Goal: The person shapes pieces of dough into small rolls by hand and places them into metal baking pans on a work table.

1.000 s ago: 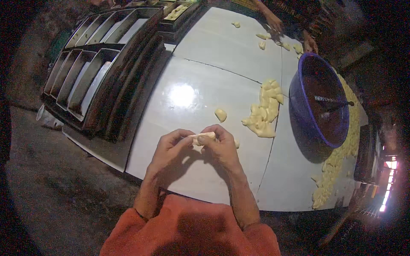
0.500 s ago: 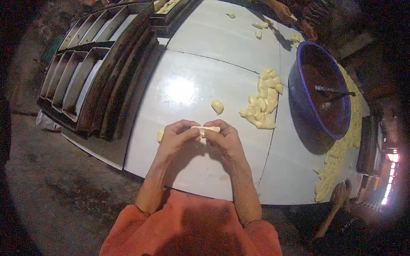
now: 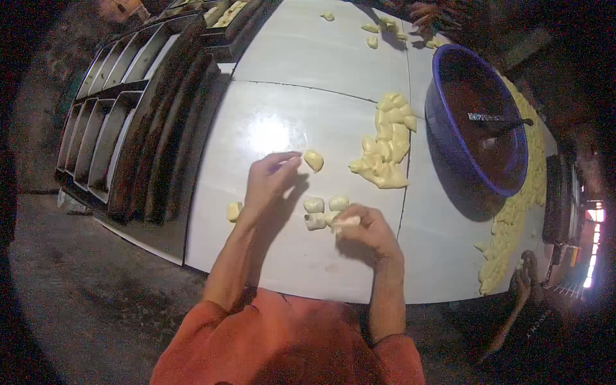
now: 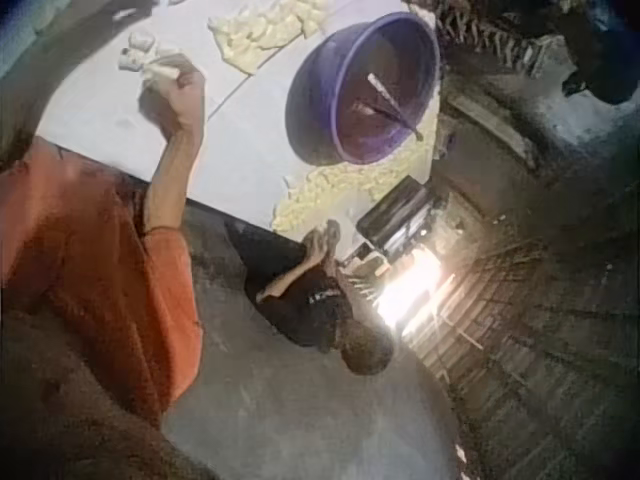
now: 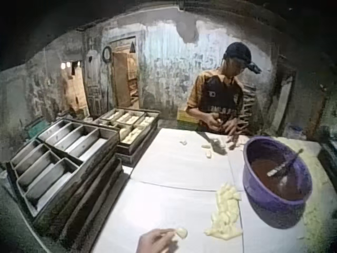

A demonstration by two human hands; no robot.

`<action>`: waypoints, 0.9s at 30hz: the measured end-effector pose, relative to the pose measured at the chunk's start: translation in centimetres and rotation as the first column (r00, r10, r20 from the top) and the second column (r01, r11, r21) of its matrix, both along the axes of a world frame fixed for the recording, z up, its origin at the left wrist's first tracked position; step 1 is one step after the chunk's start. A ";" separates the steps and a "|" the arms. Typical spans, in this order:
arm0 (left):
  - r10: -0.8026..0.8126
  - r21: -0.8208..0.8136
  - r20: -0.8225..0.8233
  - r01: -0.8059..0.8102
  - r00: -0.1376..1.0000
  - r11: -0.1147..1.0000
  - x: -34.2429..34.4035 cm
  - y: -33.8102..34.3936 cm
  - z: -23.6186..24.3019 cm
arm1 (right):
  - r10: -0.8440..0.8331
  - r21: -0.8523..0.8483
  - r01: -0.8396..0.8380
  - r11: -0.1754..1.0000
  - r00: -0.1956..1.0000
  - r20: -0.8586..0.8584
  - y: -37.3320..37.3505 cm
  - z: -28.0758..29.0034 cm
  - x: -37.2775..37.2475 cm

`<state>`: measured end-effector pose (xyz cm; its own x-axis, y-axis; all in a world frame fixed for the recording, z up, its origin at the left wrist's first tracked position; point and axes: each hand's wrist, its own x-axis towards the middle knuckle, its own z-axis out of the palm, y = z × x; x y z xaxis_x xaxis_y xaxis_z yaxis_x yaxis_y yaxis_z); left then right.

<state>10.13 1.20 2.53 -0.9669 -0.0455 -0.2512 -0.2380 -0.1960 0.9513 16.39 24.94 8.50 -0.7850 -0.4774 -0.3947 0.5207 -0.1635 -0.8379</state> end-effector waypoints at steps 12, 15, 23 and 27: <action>-0.482 -0.952 -0.156 -0.001 0.862 0.306 -3.4 1.9 -2.1 | -0.454 0.316 0.478 0.820 0.878 -0.150 2.2 -0.3 0.4; -0.381 -0.877 -0.246 -0.036 0.891 0.480 -2.6 3.1 0.2 | -0.545 0.345 0.607 0.716 0.795 -0.267 2.0 -0.4 0.5; -0.167 -0.212 -0.745 0.009 0.646 0.977 0.9 12.8 5.6 | -0.687 -0.081 0.700 0.710 0.662 -0.300 -0.1 0.6 -0.2; -0.113 -0.073 -0.780 0.089 0.615 0.993 1.2 16.8 3.6 | -0.763 -0.380 0.706 0.598 0.646 0.001 1.3 1.5 -0.8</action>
<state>11.34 17.98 6.12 -0.7955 0.0699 0.6019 0.5814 -0.1917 0.7907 15.63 26.21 10.01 -0.9586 0.2165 -0.1848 -0.0210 -0.7014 -0.7125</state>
